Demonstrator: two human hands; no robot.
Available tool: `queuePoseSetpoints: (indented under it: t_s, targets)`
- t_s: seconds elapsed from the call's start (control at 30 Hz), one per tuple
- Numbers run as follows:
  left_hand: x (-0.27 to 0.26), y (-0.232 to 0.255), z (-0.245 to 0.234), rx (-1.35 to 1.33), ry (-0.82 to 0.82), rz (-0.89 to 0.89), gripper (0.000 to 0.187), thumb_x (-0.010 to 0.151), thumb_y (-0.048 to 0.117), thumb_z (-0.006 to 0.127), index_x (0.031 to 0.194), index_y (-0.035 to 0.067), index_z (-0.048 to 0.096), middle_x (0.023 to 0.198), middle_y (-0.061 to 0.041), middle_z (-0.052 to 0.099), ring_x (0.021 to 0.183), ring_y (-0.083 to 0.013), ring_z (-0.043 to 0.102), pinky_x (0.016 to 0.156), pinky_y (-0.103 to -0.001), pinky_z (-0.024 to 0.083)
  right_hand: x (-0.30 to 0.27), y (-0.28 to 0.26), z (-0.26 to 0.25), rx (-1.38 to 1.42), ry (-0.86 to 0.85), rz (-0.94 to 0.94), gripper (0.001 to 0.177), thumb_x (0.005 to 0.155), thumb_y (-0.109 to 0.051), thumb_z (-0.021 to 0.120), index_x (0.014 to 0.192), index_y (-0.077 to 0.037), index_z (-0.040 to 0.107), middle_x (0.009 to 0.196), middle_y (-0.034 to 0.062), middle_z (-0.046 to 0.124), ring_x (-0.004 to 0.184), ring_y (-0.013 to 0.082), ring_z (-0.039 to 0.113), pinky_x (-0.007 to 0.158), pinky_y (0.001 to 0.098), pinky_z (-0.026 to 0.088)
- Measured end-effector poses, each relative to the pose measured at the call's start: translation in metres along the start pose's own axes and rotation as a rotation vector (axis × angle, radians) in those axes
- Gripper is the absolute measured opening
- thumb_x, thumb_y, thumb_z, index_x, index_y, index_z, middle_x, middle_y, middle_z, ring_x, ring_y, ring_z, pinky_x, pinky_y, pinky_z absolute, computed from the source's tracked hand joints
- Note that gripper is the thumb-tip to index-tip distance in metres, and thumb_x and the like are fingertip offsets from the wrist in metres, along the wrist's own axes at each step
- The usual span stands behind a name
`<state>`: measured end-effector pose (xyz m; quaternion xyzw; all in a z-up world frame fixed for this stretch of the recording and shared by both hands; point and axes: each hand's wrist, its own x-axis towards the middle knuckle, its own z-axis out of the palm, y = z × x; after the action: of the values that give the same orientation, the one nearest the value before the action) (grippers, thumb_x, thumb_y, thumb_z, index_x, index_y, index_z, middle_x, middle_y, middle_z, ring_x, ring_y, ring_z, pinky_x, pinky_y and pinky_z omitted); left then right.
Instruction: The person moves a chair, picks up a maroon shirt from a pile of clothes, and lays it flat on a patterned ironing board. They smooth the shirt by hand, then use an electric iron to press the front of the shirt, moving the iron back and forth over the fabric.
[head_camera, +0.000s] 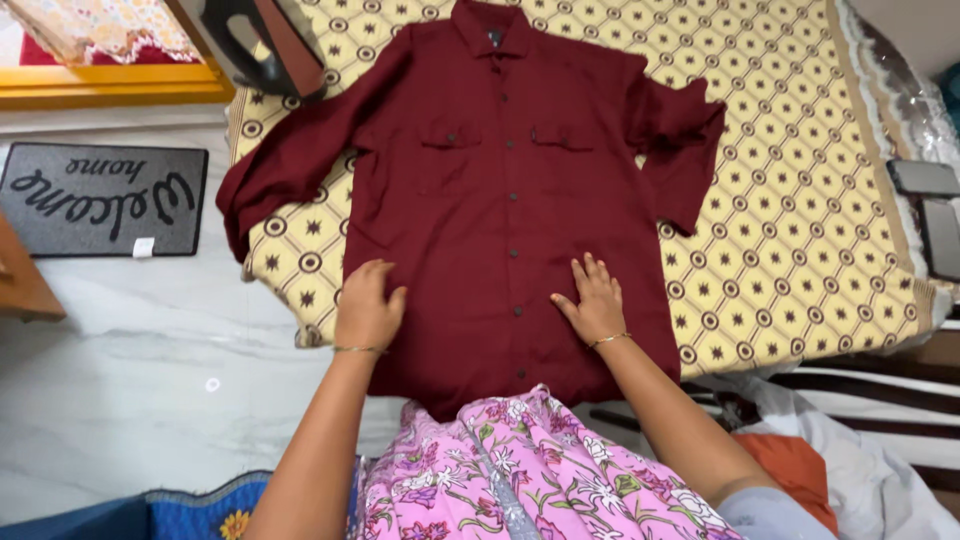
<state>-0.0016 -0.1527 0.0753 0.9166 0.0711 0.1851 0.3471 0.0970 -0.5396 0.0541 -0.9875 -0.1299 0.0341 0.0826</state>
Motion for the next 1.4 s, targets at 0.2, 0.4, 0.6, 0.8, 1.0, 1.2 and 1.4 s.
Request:
queuePoseSetpoints:
  t_s: [0.2,0.4,0.6,0.8,1.0,1.2,1.4]
  targets:
    - [0.074,0.009,0.039,0.217,-0.306,-0.132,0.070,0.084,0.037,0.078,0.143,0.008,0.053,0.158,-0.015,0.037,0.147,-0.0346,0.031,0.117,-0.046,0.032,0.057,-0.001,-0.009,0.033,0.030,0.038,0.079,0.088,-0.055,0.068,0.149,-0.009,0.048,0.161,0.0171,0.034,0.149,0.0361,0.028,0.119,0.0569,0.022]
    - [0.127,-0.011,0.055,0.391,-0.297,-0.140,0.088,0.086,0.061,0.065,0.154,0.013,0.038,0.165,-0.012,0.025,0.153,-0.0307,0.019,0.123,-0.045,0.018,0.165,-0.060,-0.033,0.145,0.075,-0.270,0.059,0.090,-0.041,0.071,0.139,-0.008,0.058,0.146,0.0128,0.054,0.136,0.0323,0.047,0.118,0.0536,0.028]
    - [0.166,-0.013,0.055,0.478,-0.335,-0.227,0.097,0.085,0.072,0.057,0.158,0.013,0.030,0.165,-0.014,0.022,0.153,-0.0314,0.015,0.124,-0.044,0.013,0.294,-0.145,-0.024,0.141,-0.018,-0.508,0.049,0.089,-0.028,0.073,0.134,-0.011,0.062,0.134,0.0109,0.062,0.125,0.0308,0.055,0.112,0.0449,0.038]
    - [0.185,-0.011,0.055,0.426,-0.305,-0.283,0.103,0.082,0.073,0.058,0.157,0.009,0.029,0.164,-0.016,0.025,0.152,-0.0334,0.018,0.123,-0.044,0.013,0.401,-0.216,-0.001,0.136,0.109,-0.634,0.058,0.084,-0.019,0.074,0.139,-0.012,0.058,0.127,0.0144,0.062,0.116,0.0344,0.058,0.099,0.0463,0.046]
    - [0.188,-0.014,0.058,0.397,-0.274,-0.306,0.104,0.081,0.072,0.059,0.156,0.007,0.028,0.162,-0.018,0.026,0.151,-0.0350,0.020,0.122,-0.045,0.014,0.463,-0.257,0.010,0.146,0.085,-0.486,0.063,0.087,-0.007,0.060,0.148,-0.018,0.049,0.105,0.0151,0.067,0.096,0.0380,0.064,0.079,0.0516,0.052]
    - [0.197,-0.019,0.064,0.399,-0.247,-0.346,0.102,0.082,0.071,0.059,0.156,0.007,0.029,0.162,-0.020,0.025,0.151,-0.0361,0.018,0.121,-0.048,0.013,0.509,-0.275,0.034,0.196,0.207,-0.519,0.029,0.089,-0.004,0.054,0.110,-0.017,0.070,0.104,0.0099,0.072,0.099,0.0335,0.067,0.083,0.0476,0.053]
    - [0.209,-0.021,0.066,0.450,-0.194,-0.451,0.101,0.080,0.072,0.058,0.155,0.010,0.031,0.163,-0.011,0.026,0.149,-0.0339,0.020,0.118,-0.061,0.011,0.505,-0.297,0.045,0.267,0.168,-0.475,0.037,0.093,-0.014,0.060,0.130,-0.014,0.058,0.119,0.0113,0.067,0.113,0.0334,0.062,0.093,0.0470,0.051]
